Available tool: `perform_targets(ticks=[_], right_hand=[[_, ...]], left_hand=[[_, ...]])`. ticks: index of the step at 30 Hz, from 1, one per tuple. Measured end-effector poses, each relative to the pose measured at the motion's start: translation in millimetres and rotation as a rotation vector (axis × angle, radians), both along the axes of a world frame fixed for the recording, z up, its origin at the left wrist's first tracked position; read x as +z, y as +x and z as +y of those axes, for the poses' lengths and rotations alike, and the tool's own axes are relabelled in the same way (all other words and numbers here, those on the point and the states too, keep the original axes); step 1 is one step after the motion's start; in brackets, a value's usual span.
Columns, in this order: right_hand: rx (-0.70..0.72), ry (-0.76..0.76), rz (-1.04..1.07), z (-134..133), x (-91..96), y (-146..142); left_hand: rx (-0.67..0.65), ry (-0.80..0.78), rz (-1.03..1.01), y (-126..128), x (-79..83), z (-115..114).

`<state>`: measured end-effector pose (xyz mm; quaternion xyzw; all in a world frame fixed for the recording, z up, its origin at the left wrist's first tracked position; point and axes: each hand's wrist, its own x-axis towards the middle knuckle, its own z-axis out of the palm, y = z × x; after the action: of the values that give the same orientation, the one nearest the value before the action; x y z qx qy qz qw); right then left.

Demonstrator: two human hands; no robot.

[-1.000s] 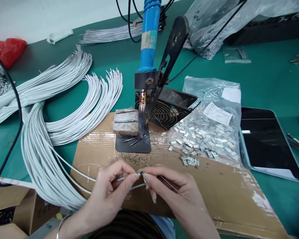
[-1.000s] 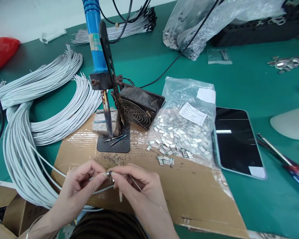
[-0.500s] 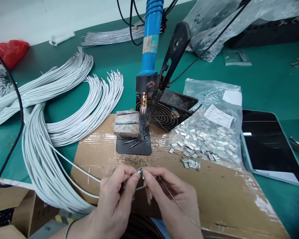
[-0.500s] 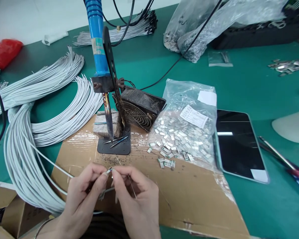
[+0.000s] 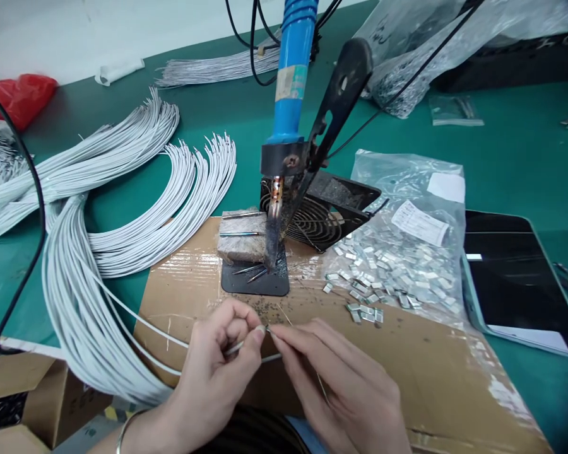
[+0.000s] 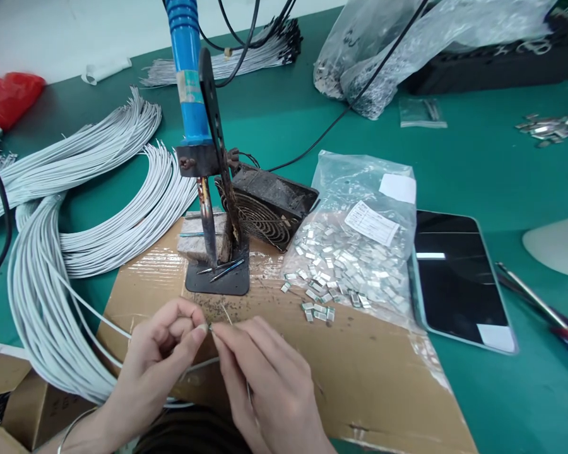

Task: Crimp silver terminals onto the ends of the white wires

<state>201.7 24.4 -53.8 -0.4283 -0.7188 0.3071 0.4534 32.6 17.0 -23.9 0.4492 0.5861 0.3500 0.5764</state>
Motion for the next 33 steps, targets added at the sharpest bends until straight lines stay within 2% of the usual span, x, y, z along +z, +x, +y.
perform_targets(ticks=[2,4,6,10,17,22,26,31,33], right_hand=[[0.075,-0.042,0.010,4,3.1,6],[0.087,-0.126,0.073,6,6.0,9],[-0.011,-0.225,0.159,6,7.5,9],[-0.308,-0.433,0.306,2,5.7,7],[-0.425,-0.694,0.561,2,6.3,-8],[-0.362,-0.709,0.586,3,11.0,-16],[-0.407,-0.729,0.583,0,14.2,-21],[-0.420,-0.782,0.629,0,14.9,-23],[-0.393,-0.760,0.627,1,12.4,-20]], left_hand=[[-0.004,-0.003,0.025,0,3.6,4],[0.014,0.003,0.038,2,5.4,8],[0.066,0.024,0.047,3,4.6,9],[0.157,0.045,0.044,4,0.1,9],[0.211,0.046,0.032,5,2.6,13],[0.215,0.044,0.039,6,5.8,13],[0.226,0.054,0.060,8,5.8,14],[0.227,0.053,0.068,7,3.3,14],[0.220,0.047,0.060,6,1.6,13]])
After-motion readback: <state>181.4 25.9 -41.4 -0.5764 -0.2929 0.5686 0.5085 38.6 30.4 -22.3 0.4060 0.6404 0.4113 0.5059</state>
